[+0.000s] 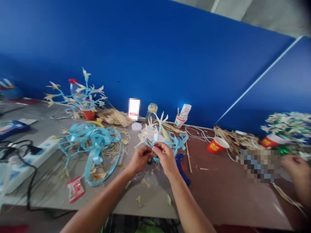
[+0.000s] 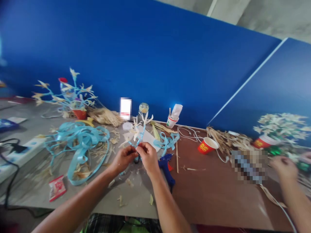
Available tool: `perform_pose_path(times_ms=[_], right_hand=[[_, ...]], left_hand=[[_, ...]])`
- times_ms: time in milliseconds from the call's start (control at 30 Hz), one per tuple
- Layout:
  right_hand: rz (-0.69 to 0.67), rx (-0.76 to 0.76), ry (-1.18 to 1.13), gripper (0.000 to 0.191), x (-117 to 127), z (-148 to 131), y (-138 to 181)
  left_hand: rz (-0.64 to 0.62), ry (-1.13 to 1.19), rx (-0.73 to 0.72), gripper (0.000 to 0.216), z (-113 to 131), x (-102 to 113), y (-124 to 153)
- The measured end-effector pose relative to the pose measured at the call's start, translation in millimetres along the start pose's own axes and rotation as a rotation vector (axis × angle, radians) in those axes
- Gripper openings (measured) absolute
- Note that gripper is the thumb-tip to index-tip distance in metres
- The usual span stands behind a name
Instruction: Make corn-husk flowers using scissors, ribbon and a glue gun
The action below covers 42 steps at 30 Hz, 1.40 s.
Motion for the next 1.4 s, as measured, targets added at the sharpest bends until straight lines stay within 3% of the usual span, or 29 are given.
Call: perform_pose_path(times_ms=[167,267,500,733,900,1000,1167,1300,1400], right_hand=[[-0.091,0.072,0.330,0.010,-4.7,-7.2,2.1],[-0.081,0.153,0.448,0.011,-2.9,-22.0,1.3],[-0.021,0.276,0.487,0.021,2.1,-66.5,-18.0],[0.027,0.338,0.339,0.026,-19.1,-84.4,-67.3],[-0.068,0.324,0.247,0.029,-72.9,-83.1,-111.0],[-0.187,0.284,0.181,0.023,-120.9,-80.2,-129.5],[-0.290,0.149,0.042,0.012,-193.6,-76.6,-154.0],[-0.332,-0.021,-0.116,0.011,-233.0,-71.3,-168.7],[-0.344,-0.061,-0.242,0.015,-249.4,-67.8,-176.6]], left_hand=[[0.011,0.028,-0.041,0.018,2.1,0.4,0.2],[-0.003,0.095,0.019,0.023,-3.1,-2.4,1.7],[-0.218,0.185,0.199,0.030,-6.4,-20.6,13.1],[-0.063,0.260,0.226,0.020,-11.8,-9.7,6.9],[0.024,0.368,0.243,0.033,-19.6,-4.2,2.2],[0.025,0.416,0.262,0.046,-23.5,-6.7,0.4],[0.129,0.501,0.304,0.056,-29.4,1.0,-2.8],[0.208,0.504,0.321,0.059,-30.4,10.9,-3.8],[0.249,0.527,0.353,0.058,-34.0,14.8,-4.6]])
Point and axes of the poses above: each hand's wrist, its own y-axis away from the middle knuckle, its own x-axis out of the back of the hand, z = x × y, the point moved 9 cm from there along -y, towards the middle knuckle, and after that the axes turned 6 degrees about z, right-handed, at the moved point
